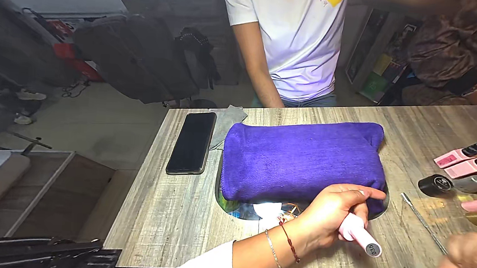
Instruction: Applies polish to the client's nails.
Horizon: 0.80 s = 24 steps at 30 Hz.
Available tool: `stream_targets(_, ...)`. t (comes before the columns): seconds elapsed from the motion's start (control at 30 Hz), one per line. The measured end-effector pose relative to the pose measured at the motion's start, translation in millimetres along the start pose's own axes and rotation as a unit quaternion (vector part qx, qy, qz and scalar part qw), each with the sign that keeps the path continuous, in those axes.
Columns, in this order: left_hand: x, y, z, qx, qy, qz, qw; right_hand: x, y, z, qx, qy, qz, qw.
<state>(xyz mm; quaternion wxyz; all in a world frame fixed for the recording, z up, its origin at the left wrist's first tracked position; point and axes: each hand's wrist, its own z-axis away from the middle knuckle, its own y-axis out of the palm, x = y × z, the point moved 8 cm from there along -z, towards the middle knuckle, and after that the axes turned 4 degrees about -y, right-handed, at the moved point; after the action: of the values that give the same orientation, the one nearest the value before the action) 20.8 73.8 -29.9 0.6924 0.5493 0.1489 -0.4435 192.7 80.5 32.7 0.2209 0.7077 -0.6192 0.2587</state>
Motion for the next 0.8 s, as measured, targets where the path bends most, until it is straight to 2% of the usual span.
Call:
stream_targets(0.07,0,2,0,0.009,-0.001,-0.002,1.000,-33,4,16,-0.053,0.092,-0.025,0.994)
stream_targets(0.13,0,3,0,0.016,-0.003,-0.003,1.000,-47,4,24,-0.074,0.138,-0.047,0.987)
stream_targets(0.8,3,5,-2,0.027,-0.003,-0.028,0.999,-44,15,23,-0.053,0.165,-0.046,0.984)
